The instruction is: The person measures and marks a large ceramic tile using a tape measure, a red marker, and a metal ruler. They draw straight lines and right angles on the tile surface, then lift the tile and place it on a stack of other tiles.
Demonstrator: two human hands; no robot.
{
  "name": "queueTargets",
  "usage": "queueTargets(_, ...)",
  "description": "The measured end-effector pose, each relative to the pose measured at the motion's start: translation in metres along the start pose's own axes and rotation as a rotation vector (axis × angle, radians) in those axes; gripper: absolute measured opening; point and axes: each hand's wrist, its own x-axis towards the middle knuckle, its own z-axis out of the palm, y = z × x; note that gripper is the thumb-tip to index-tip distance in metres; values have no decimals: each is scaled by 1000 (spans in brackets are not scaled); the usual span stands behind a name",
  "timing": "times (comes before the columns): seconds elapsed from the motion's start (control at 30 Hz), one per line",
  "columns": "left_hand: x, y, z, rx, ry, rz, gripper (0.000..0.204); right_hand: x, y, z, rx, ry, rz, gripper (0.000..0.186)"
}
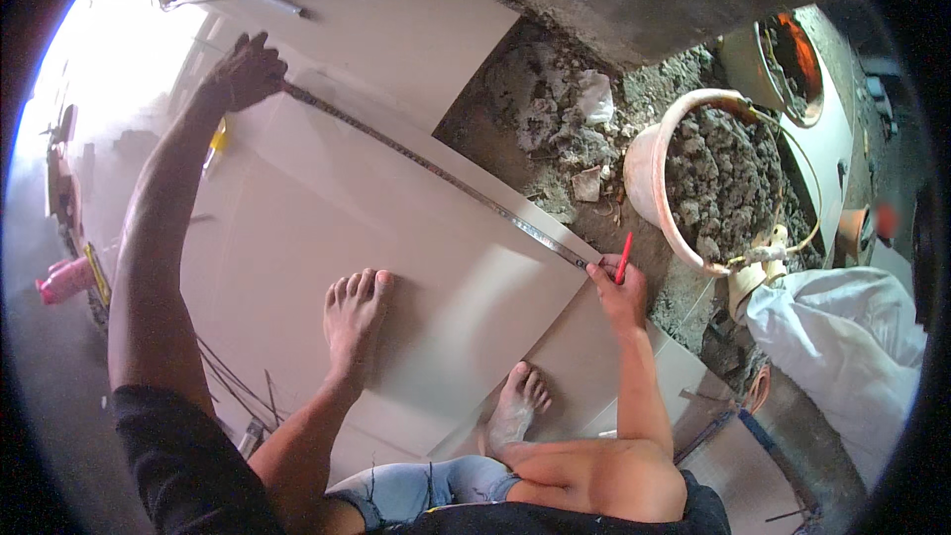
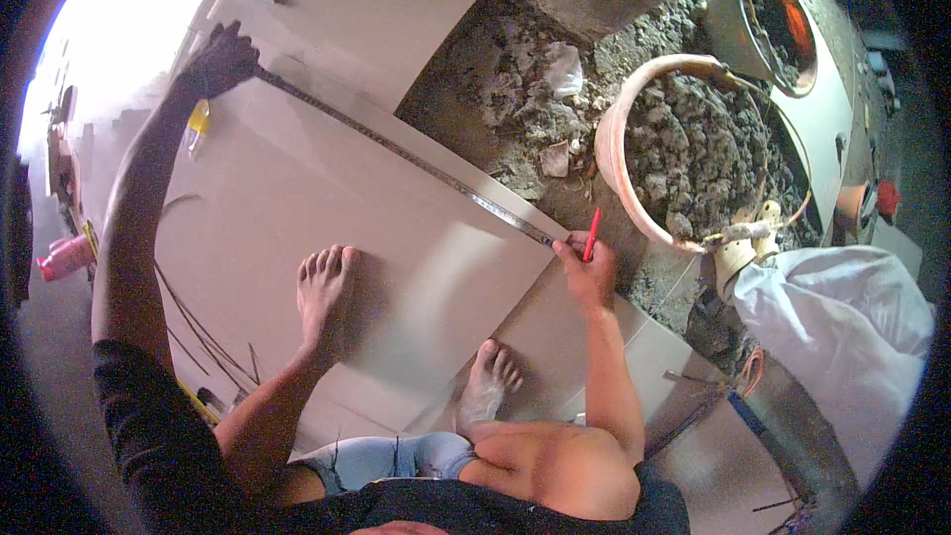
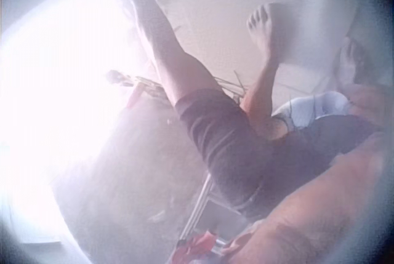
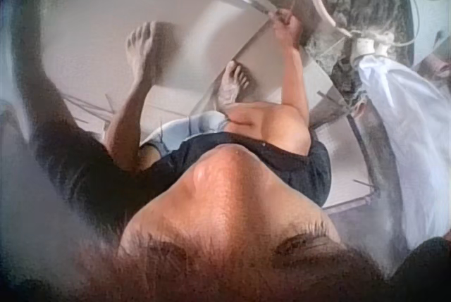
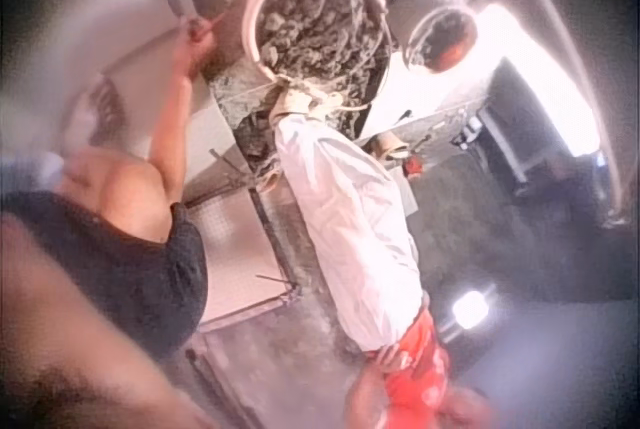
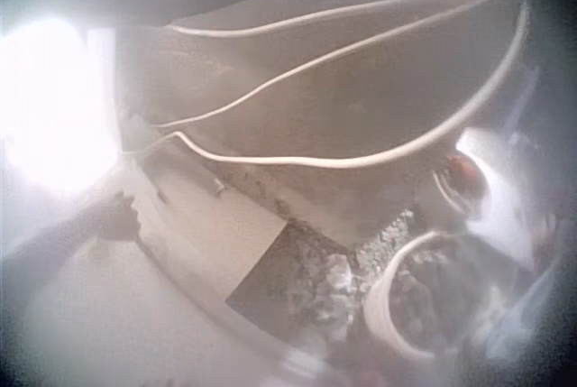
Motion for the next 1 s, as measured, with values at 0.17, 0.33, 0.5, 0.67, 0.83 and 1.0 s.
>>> queueTargets(0.17, 11, -9, 14, 29, 243, -10, 35, 0, 1, -2, 0, 43, 3, 39)
queueTargets(0.33, 19, 1, 9, -38, 36, -62, 36, -4, -14, -5, 68, -42, 76, 39)
queueTargets(0.5, 15, 6, 15, -80, -40, -98, 42, -5, -27, -7, 22, -78, 117, 40)
queueTargets(0.67, -1, 6, 37, -69, 51, -90, 33, -6, -24, -8, 35, -79, 25, 36)
queueTargets(0.83, 0, 4, 43, -143, -59, -80, 25, -14, -16, -6, -154, 22, -32, 40)
queueTargets(1.0, -3, 11, 33, -94, 73, -23, 30, -29, -25, 10, -187, 135, -101, 34)
